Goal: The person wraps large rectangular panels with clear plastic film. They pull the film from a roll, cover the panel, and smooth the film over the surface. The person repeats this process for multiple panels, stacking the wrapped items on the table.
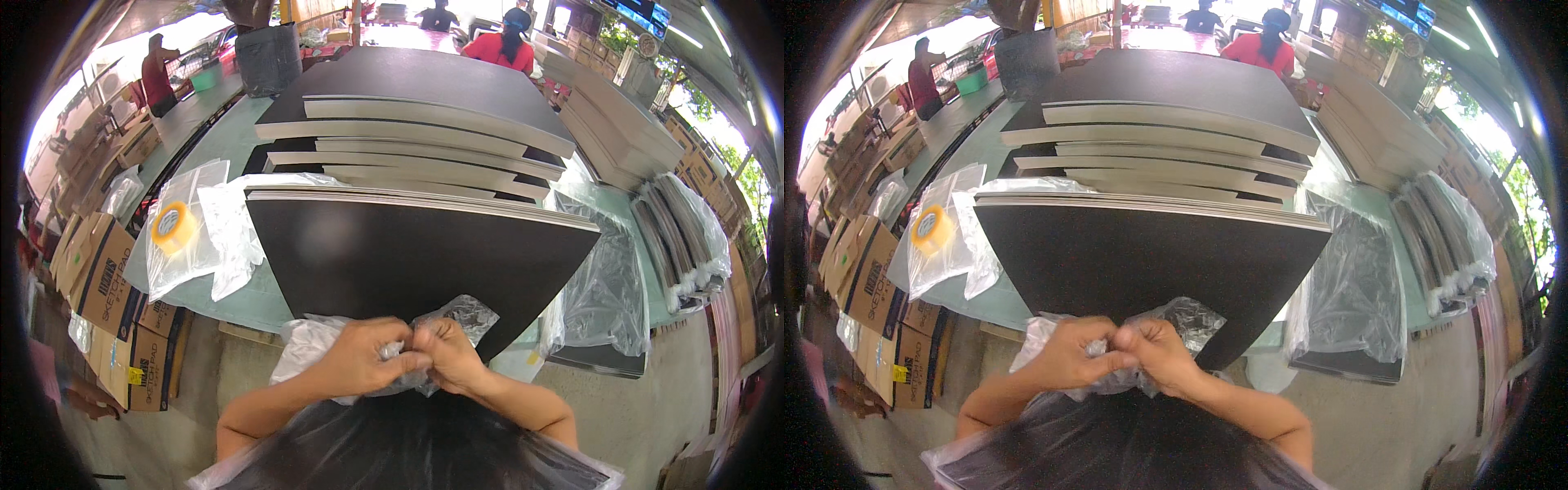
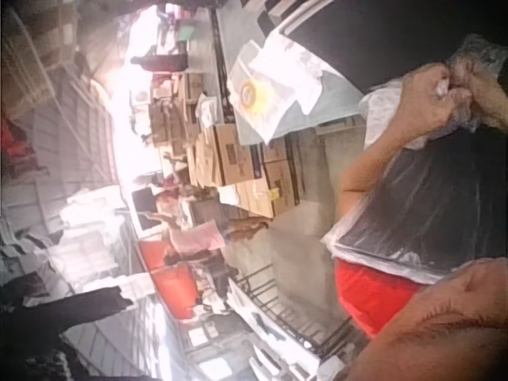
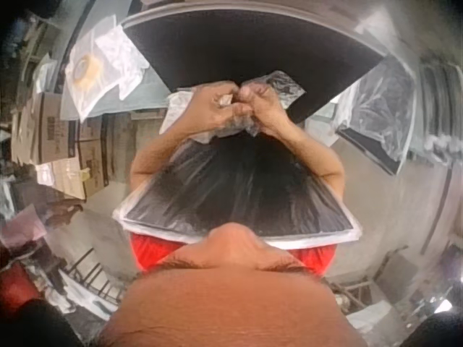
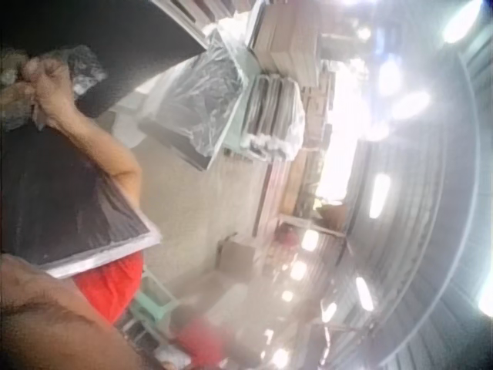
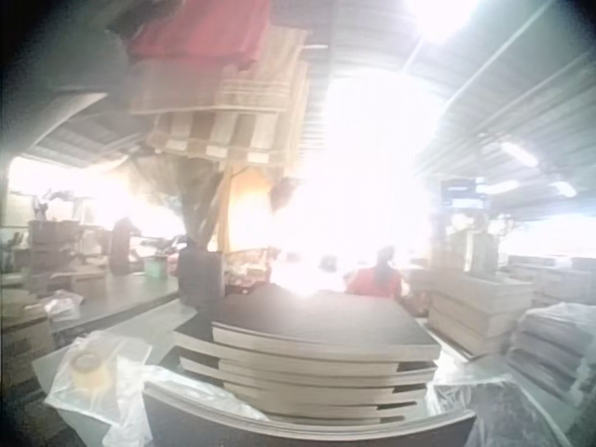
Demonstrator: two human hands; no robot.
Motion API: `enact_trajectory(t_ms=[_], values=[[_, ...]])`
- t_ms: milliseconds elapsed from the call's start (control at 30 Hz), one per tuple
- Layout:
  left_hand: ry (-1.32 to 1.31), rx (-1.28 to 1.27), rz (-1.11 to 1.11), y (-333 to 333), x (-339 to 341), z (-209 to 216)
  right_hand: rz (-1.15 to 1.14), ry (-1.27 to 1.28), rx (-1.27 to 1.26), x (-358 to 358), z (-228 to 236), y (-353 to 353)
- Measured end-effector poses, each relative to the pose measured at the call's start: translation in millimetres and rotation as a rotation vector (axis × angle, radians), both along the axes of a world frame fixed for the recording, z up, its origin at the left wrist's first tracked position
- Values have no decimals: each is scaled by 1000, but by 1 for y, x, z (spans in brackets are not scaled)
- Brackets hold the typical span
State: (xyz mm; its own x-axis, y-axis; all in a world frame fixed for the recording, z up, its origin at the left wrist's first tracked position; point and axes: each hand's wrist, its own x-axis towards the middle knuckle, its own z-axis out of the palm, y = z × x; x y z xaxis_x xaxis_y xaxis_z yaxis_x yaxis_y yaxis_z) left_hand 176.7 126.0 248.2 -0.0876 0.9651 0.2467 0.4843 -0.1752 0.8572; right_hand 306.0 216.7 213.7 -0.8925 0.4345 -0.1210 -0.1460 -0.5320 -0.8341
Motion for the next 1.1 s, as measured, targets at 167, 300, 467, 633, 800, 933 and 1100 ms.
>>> enact_trajectory(t_ms=[167,300,467,633,800,933,1100], values=[[41,-34,314,-45,-80,-65,18,295,-182,33,4,25],[111,-302,701,-86,-137,-26,-46,168,194,60,-3,41],[93,-143,43,-38,-51,7,125,-9,1025,6,25,9],[90,-151,-80,-23,-30,5,133,-133,586,-5,15,9],[188,-23,142,-38,-67,-20,2,-36,370,13,3,20],[351,-142,956,-95,-176,-46,-35,11,217,41,3,36],[271,366,237,-49,-28,27,110,-58,349,16,21,13]])
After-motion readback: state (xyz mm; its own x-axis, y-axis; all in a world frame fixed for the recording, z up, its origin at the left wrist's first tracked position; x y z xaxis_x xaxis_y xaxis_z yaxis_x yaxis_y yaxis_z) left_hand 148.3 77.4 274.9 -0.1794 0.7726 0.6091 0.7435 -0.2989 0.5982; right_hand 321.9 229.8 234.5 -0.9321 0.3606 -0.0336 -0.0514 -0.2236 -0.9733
